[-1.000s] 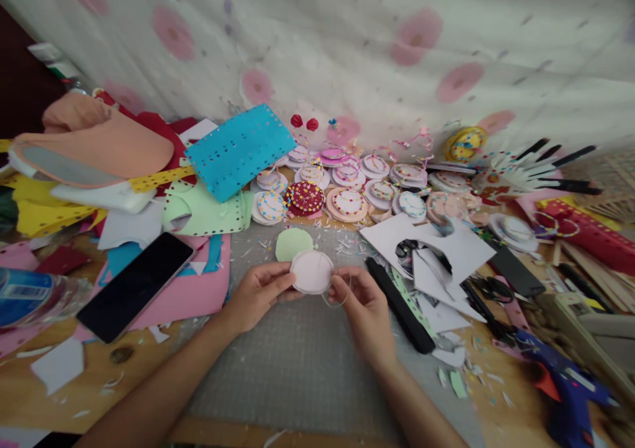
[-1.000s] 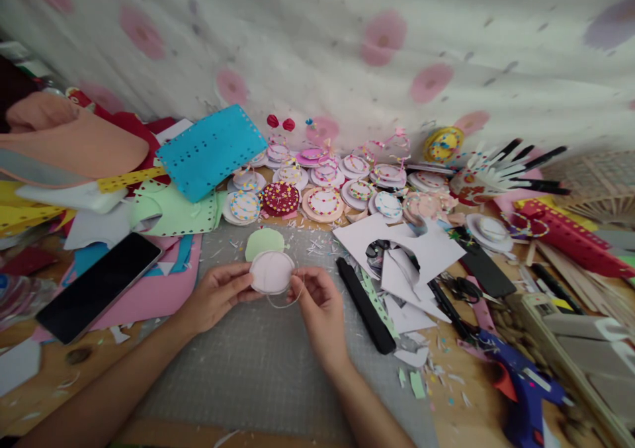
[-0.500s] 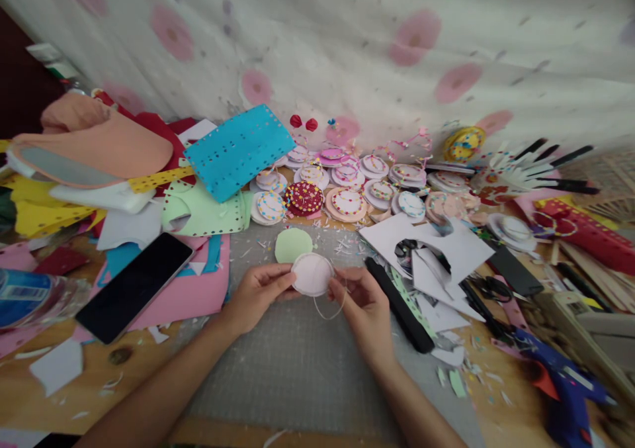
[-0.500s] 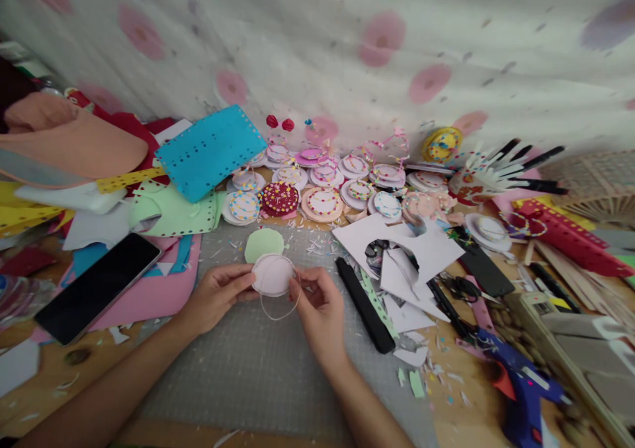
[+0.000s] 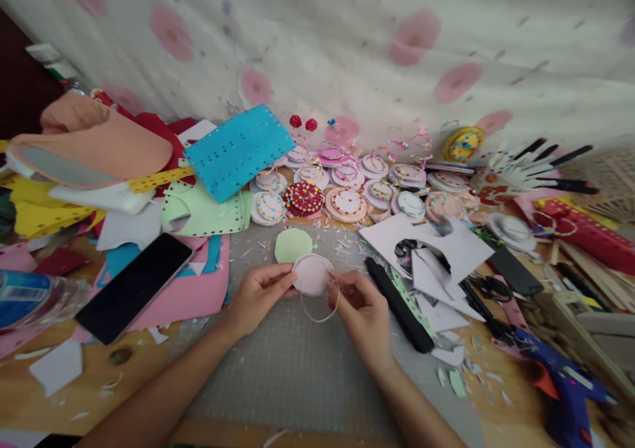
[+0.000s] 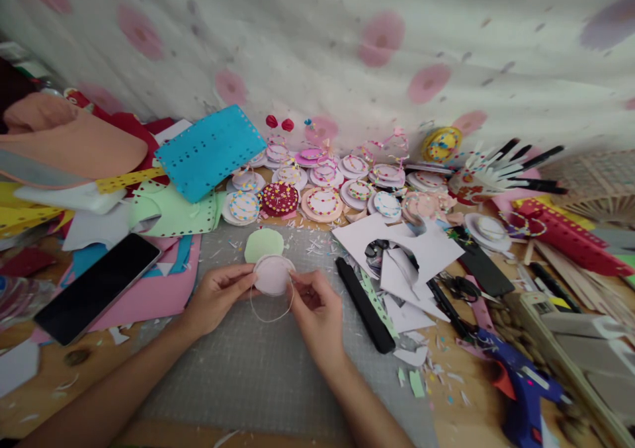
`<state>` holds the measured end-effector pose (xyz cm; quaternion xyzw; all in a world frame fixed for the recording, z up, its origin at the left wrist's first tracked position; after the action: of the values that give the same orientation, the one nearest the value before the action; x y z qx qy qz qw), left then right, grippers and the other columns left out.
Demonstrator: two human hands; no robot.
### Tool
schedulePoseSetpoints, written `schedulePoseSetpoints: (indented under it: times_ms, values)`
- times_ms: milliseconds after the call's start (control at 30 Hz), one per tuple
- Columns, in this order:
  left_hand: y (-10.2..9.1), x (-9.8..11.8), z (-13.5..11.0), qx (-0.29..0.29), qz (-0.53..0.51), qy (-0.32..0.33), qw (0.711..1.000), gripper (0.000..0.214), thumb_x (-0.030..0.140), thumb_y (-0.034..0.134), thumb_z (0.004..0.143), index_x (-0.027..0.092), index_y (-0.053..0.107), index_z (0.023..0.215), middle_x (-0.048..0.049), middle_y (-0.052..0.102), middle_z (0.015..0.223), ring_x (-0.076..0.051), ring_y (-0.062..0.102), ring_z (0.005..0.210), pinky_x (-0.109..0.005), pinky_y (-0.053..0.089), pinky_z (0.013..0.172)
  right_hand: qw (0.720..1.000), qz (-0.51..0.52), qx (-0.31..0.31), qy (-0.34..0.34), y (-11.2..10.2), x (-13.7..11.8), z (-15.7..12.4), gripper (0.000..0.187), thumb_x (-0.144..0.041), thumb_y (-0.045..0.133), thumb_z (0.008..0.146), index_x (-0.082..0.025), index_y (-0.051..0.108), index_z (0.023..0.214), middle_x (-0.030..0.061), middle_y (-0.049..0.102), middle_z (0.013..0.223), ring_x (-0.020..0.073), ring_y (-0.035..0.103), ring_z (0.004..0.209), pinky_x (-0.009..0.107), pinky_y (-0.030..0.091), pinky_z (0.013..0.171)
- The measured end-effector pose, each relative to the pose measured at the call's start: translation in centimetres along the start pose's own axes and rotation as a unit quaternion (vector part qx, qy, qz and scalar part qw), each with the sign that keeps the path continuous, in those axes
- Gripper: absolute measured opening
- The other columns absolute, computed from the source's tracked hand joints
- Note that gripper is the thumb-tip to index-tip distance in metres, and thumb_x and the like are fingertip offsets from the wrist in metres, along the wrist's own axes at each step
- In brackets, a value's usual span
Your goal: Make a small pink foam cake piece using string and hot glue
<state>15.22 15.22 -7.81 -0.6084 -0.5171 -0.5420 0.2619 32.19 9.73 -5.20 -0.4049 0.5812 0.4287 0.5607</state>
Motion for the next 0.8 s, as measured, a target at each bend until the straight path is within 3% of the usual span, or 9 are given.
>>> schedulePoseSetpoints:
  times_ms: [267,567,800]
  values:
    - [0.56,0.47,-0.02,-0.008,0.02,0.007,1.0,0.036,0.04,0.071,0.08,0.018,0.074,0.108,-0.007,0.075,0.106,-0.025,0.07,0.095,-0.039,0.057,0.09,1.0,0.013,-0.02,-0.004,0.35,-0.22,-0.12,0.014,-0.034,0.071,0.08,-0.022,0.067,0.081,-0.0025,0.055,0.063,0.0125,0.051,0.052,0.026,0.041,0.049]
    - [0.49,0.48,0.15,0.012,0.013,0.004,1.0,0.038,0.043,0.072,0.077,0.018,0.074,0.105,-0.0072,0.075,0.107,-0.026,0.069,0.098,-0.041,0.055,0.092,0.999,0.031,-0.023,0.001,0.53,0.0,-0.12,0.015,-0.034,0.071,0.08,-0.022,0.066,0.087,-0.0022,0.057,0.064,0.0126,0.053,0.053,0.026,0.043,0.05]
    - [0.3,0.08,0.23,-0.014,-0.012,-0.015,1.0,0.035,0.038,0.073,0.078,0.017,0.072,0.105,-0.0083,0.075,0.103,-0.023,0.069,0.096,-0.039,0.054,0.091,0.998,0.06,0.001,0.002,0.02,0.14,0.16,0.021,-0.03,0.068,0.084,-0.025,0.063,0.104,-0.0018,0.057,0.076,0.0128,0.054,0.064,0.026,0.046,0.06]
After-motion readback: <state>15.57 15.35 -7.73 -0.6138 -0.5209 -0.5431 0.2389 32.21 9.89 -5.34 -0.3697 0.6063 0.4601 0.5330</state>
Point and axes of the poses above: each hand's wrist, its own z-axis towards the middle knuckle, its own y-axis out of the palm, x = y × z, the point moved 5 cm from there along z, towards the middle knuckle
